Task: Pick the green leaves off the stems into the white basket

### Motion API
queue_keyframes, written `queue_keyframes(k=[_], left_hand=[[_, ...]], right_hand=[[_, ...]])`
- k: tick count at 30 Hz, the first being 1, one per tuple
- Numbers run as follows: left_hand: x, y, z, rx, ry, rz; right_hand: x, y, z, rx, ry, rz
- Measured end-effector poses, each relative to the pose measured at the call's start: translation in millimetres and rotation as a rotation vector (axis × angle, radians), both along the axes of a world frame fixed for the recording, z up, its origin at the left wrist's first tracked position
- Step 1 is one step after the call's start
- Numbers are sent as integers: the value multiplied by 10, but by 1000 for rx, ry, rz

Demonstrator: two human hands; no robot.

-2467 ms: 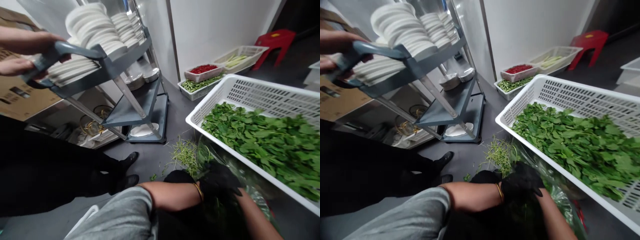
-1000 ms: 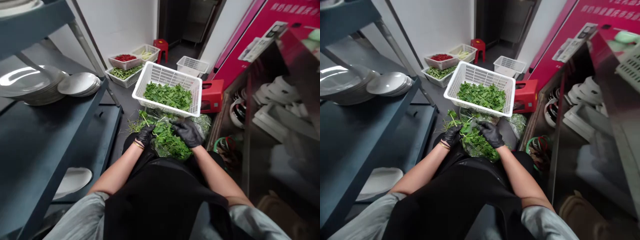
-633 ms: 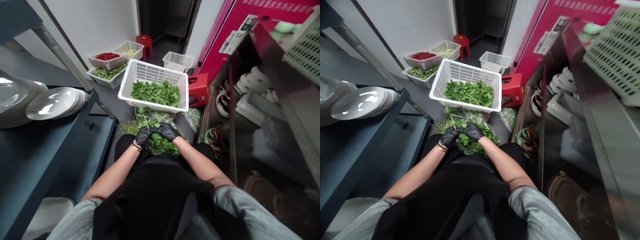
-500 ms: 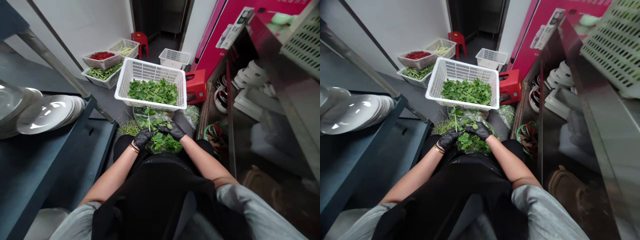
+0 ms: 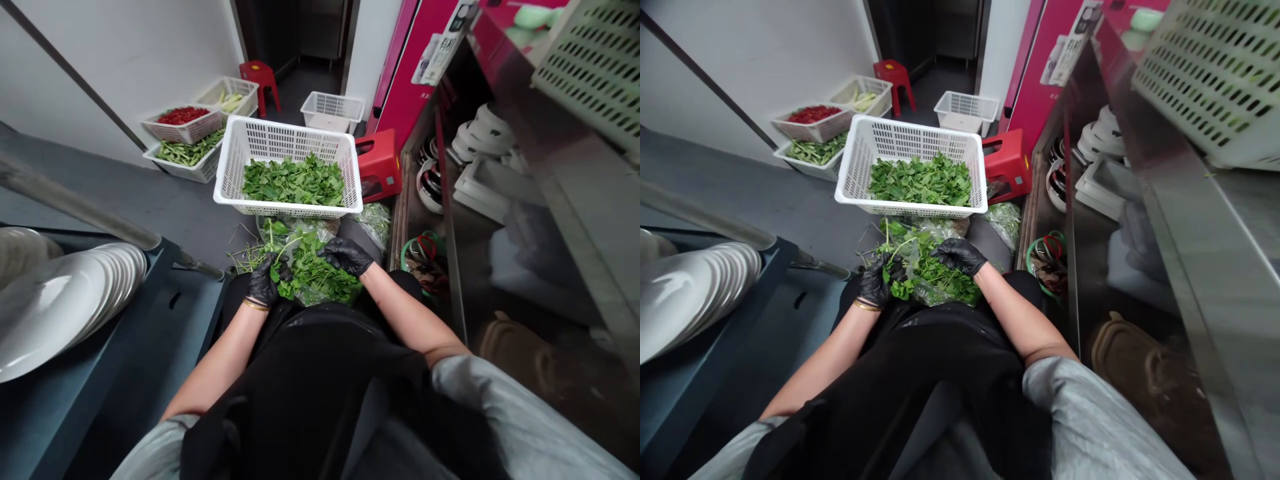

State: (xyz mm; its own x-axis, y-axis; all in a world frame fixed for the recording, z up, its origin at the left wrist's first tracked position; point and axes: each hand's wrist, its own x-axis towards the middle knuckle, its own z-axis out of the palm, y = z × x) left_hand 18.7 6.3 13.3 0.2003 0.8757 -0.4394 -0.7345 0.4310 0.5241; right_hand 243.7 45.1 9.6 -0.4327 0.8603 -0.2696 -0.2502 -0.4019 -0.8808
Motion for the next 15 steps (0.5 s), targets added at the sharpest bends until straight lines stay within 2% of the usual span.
queue_keyframes(k=[3,6,10,12,15], left_hand=[[33,-36,15,33,21,25],[17,-47,33,46,45,-76],[-11,-33,37,117,59,-170],[15,-38,26,149,75,-178],[50,-72,13,150,103,-193]], right_hand=[[-56,1,23,4,42,-8],[-53,27,-3,47,-83,16],[-60,50,-133,206,-384,59],[-134,54,-215,286,-415,105],[-289,91,-321,307,-358,110]])
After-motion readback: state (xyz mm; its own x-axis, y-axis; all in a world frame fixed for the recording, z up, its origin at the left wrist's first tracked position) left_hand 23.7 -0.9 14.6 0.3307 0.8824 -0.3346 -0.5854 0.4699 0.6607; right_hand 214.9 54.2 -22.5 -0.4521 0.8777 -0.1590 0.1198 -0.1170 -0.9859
